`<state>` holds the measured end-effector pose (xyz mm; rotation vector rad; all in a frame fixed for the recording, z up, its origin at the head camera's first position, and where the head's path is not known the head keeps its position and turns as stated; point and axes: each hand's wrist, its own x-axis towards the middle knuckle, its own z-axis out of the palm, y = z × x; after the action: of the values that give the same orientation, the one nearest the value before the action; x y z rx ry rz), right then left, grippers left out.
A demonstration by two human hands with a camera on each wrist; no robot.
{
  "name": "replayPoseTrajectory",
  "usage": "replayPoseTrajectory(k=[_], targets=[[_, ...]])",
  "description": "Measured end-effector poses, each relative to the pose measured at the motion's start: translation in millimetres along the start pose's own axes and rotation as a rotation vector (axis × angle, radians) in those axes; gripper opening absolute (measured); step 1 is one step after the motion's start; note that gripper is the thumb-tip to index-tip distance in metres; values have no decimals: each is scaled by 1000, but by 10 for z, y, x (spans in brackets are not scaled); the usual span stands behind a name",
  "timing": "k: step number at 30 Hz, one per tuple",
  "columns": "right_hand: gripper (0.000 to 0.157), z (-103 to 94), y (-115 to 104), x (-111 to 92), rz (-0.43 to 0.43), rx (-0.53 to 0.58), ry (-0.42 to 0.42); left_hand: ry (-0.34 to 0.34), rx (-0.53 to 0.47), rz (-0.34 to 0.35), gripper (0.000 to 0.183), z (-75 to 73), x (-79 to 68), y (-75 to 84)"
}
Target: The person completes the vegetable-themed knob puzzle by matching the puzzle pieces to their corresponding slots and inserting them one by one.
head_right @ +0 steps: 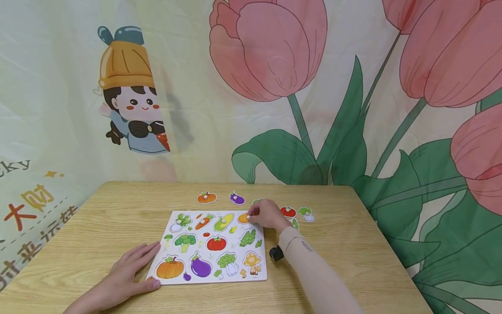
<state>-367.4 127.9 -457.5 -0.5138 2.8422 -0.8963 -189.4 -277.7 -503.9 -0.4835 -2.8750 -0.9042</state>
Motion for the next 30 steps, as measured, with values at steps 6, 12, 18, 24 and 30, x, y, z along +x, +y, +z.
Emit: replayPoseTrajectory(k=[6, 12, 18, 24, 30], targets=[[3, 2, -10, 1, 4, 6, -3, -11, -1, -10, 99, -9, 2, 8], [4, 12, -1, 9, 4, -4, 0, -9, 6, -7, 98, -21, -15, 42], [4, 19, 1, 16, 18, 0, -3, -16, -1, -17, 99, -31, -15, 60], [4, 24, -9, 12, 13, 4, 2, -22, 3, -23, 99, -38, -8, 74], [4, 40, -23, 0, 11, -4, 15, -24, 14, -20, 98, -43, -10, 86]])
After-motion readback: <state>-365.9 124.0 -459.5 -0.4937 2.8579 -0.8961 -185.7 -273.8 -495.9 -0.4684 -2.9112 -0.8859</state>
